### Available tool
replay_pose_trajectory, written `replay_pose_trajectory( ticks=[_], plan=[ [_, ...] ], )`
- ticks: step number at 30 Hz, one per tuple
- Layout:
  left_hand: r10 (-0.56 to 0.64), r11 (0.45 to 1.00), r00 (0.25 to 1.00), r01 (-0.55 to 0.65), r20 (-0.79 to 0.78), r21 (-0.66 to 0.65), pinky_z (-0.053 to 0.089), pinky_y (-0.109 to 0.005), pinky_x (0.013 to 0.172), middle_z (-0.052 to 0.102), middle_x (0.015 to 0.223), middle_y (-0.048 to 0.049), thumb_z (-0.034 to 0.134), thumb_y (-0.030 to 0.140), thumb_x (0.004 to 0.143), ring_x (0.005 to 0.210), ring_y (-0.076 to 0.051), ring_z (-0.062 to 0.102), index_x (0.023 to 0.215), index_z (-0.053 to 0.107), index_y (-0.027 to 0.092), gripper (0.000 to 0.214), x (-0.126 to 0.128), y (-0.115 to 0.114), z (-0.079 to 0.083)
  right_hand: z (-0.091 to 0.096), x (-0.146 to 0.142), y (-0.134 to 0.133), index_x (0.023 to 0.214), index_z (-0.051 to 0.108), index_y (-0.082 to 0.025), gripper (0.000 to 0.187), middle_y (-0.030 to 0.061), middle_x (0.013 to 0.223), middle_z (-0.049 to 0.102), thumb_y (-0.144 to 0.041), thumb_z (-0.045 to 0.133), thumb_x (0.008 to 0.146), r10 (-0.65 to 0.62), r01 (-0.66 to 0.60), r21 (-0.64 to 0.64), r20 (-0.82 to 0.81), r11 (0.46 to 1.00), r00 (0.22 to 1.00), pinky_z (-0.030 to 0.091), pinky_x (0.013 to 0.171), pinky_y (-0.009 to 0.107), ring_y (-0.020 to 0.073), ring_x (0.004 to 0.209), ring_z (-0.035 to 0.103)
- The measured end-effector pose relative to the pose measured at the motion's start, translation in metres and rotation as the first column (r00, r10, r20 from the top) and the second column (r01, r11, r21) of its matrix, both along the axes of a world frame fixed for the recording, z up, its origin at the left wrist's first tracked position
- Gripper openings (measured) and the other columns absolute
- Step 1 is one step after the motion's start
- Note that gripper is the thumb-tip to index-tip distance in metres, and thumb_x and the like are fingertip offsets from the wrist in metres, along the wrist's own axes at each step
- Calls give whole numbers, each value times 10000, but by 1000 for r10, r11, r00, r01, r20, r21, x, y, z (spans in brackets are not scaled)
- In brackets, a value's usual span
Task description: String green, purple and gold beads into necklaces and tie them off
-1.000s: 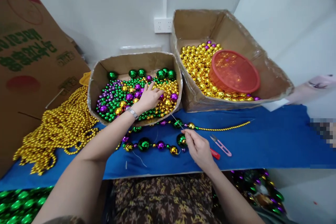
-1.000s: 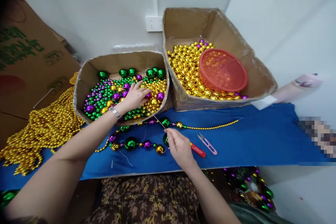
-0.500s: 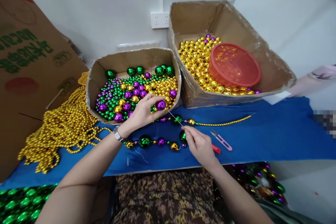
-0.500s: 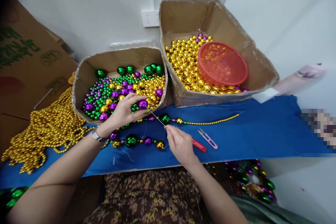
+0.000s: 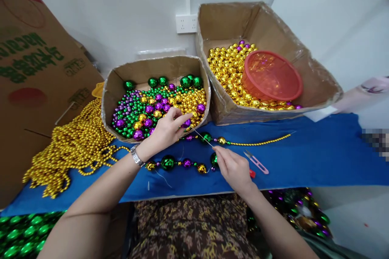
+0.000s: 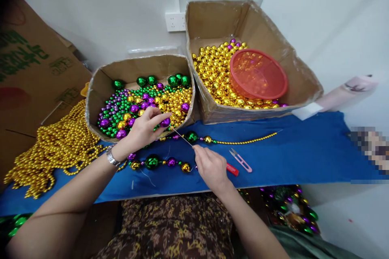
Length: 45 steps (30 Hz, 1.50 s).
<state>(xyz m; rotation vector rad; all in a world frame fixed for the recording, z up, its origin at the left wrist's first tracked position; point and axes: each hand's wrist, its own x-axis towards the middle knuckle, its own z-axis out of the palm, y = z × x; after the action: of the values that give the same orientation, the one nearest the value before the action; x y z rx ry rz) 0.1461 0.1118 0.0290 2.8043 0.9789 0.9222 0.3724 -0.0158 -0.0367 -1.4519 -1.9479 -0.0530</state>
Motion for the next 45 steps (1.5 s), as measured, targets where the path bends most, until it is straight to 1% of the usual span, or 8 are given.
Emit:
replay_pose_trajectory(
  ticks=[4, 8, 10, 13, 17, 35, 40, 45],
  plan=[
    [-25, 999, 998, 22, -58, -39, 498, -285, 650, 511, 1068, -96, 491, 100, 873, 835, -170, 552, 1298, 549, 248, 454, 3, -9, -2, 4, -2, 0, 1057, 672, -162, 236, 50, 753, 727, -196, 460, 960, -30, 27, 27, 107, 999, 994, 497, 633, 253, 159, 637, 681],
    [-149, 951, 985, 168, 90, -258, 513, -375, 849, 522, 1178, -109, 609, 194, 858, 1016, -215, 560, 1302, 550, 262, 453, 7, -16, 4, 2, -2, 2, 1047, 667, -163, 243, 65, 836, 741, -199, 440, 970, -18, 16, 27, 55, 999, 998, 513, 669, 246, 167, 708, 703],
    [-172, 874, 961, 250, 216, -417, 494, -398, 914, 557, 1194, -104, 645, 253, 850, 1069, -225, 565, 1267, 580, 258, 423, 8, -18, 7, 1, -2, 2, 1058, 663, -166, 251, 70, 871, 744, -203, 430, 973, -4, 4, 11, 10, 1000, 1000, 529, 705, 247, 169, 743, 710],
    [-56, 703, 918, 315, 392, -637, 507, -362, 891, 616, 1174, -101, 655, 289, 848, 1048, -211, 600, 1243, 591, 226, 405, 8, -18, 7, 2, -2, 2, 1068, 655, -172, 255, 69, 895, 745, -208, 419, 978, 32, -33, -18, -55, 999, 998, 544, 734, 251, 164, 766, 712],
    [128, 558, 856, 355, 500, -751, 534, -316, 813, 651, 1141, -111, 771, 280, 731, 998, -209, 629, 1251, 548, 170, 576, 8, -18, 2, 3, -2, 2, 1057, 650, -172, 253, 60, 875, 741, -216, 411, 986, 58, -59, -13, -46, 998, 997, 535, 715, 242, 153, 744, 703],
    [257, 505, 854, 280, 452, -816, 529, -300, 747, 666, 931, -55, 824, 251, 638, 791, -146, 635, 1094, 563, 140, 537, 3, -25, 2, 1, -7, 0, 1018, 678, -160, 235, 10, 581, 606, -156, 454, 947, -99, 43, 177, 326, 983, 940, 389, 563, 281, 144, 520, 566],
    [288, 457, 832, 316, 475, -831, 524, -294, 758, 662, 917, -46, 836, 234, 614, 797, -140, 629, 1041, 577, 140, 508, 4, -26, 3, 4, -9, -1, 1023, 660, -166, 247, 52, 804, 727, -192, 419, 974, 63, -63, 4, 0, 998, 998, 503, 670, 250, 160, 706, 685],
    [326, 417, 807, 345, 493, -841, 520, -257, 719, 651, 948, -52, 856, 209, 574, 796, -124, 618, 1033, 598, 132, 532, 3, -26, 5, 10, -9, -1, 992, 654, -197, 215, 42, 953, 750, -210, 441, 969, 138, -197, -161, -318, 967, 938, 542, 757, 241, 161, 838, 716]
  ],
)
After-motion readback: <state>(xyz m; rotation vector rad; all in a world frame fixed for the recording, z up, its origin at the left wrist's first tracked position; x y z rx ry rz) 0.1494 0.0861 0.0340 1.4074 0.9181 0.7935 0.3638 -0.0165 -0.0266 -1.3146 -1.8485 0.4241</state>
